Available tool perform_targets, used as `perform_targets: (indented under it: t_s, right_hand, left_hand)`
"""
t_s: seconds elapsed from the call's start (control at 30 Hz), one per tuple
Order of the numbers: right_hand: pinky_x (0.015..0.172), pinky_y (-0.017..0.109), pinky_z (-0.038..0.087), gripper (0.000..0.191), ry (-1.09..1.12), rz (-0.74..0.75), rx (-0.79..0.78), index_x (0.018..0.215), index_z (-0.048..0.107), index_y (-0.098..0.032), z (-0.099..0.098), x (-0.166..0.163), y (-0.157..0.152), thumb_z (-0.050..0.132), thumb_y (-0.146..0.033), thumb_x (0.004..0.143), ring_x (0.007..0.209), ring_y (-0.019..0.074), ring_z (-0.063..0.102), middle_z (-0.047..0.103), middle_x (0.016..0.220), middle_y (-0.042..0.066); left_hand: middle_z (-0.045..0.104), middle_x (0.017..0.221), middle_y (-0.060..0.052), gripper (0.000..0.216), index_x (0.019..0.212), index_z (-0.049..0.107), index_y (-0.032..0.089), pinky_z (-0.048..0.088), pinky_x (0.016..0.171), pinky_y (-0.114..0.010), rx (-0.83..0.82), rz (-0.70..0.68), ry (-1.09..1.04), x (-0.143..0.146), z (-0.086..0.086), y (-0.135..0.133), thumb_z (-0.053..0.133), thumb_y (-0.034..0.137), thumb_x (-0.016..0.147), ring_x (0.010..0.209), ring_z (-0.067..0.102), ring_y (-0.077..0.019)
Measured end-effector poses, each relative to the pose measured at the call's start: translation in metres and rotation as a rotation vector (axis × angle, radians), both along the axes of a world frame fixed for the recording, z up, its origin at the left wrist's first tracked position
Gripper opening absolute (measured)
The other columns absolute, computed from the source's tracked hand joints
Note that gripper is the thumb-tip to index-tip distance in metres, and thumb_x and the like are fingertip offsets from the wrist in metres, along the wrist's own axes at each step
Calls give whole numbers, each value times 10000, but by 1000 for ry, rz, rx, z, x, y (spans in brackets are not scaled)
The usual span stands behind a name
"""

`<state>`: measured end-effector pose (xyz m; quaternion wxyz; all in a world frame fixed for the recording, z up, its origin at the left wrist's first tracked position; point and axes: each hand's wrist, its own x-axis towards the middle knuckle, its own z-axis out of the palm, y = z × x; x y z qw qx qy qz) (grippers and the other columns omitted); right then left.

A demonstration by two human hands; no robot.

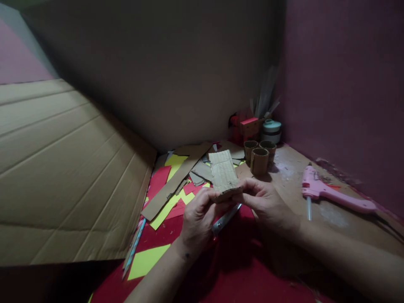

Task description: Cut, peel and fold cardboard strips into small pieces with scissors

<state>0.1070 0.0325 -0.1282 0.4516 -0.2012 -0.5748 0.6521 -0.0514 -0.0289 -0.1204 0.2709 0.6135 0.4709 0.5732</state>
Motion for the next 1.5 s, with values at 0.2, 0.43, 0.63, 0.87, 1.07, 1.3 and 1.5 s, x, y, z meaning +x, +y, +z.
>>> perform_targets:
  t_s: [0.2,0.43,0.63,0.87,1.07,1.3,1.5]
  right_hand:
    - [673,274,502,165,77,0,37,730,579,-193,0,-3,-4,711,-283,768,685,122,580,605,718,-24]
    - [616,242,471,206,4,-89,48,692,563,-178,4,-4,-5,696,-309,781,641,106,547,575,675,-31]
    - [567,240,436,301,-28,-139,10,598,486,-180,3,-7,-3,729,-290,736,586,98,504,525,604,-49]
    - [508,236,456,310,26,-103,-70,595,467,-190,4,-10,-1,749,-251,705,524,107,570,564,552,-58]
    - [516,236,483,327,57,-92,-114,594,460,-185,5,-12,-2,776,-234,663,494,101,582,578,531,-63]
    - [463,228,480,299,31,-70,-115,634,458,-193,4,-10,2,744,-243,707,453,110,599,641,549,-33]
    - [390,205,431,291,-45,-21,-132,684,429,-203,4,-8,2,693,-291,769,371,117,581,647,504,-24]
  left_hand:
    - [692,752,-19,104,828,731,181,521,657,-251,-59,94,-72,5,-2,-2,657,253,818,686,622,-142]
    - [715,752,-7,92,844,714,155,528,642,-220,-192,86,-243,13,9,-2,680,206,775,675,637,-124]
    - [705,630,-21,113,762,676,110,517,580,-210,-357,65,-390,11,12,0,731,190,705,575,629,-114]
    - [643,522,-3,354,616,449,167,508,446,-244,-405,97,-565,11,10,2,799,219,634,475,629,-153]
    - [594,595,65,423,862,459,191,492,369,-248,-428,123,-599,12,11,3,806,195,620,410,558,-119]
    - [599,679,20,293,928,572,110,490,401,-219,-365,65,-503,13,8,3,740,220,715,446,538,-84]
    - [562,668,60,434,1115,520,157,479,445,-194,-317,75,-449,9,10,2,727,201,737,475,553,-79]
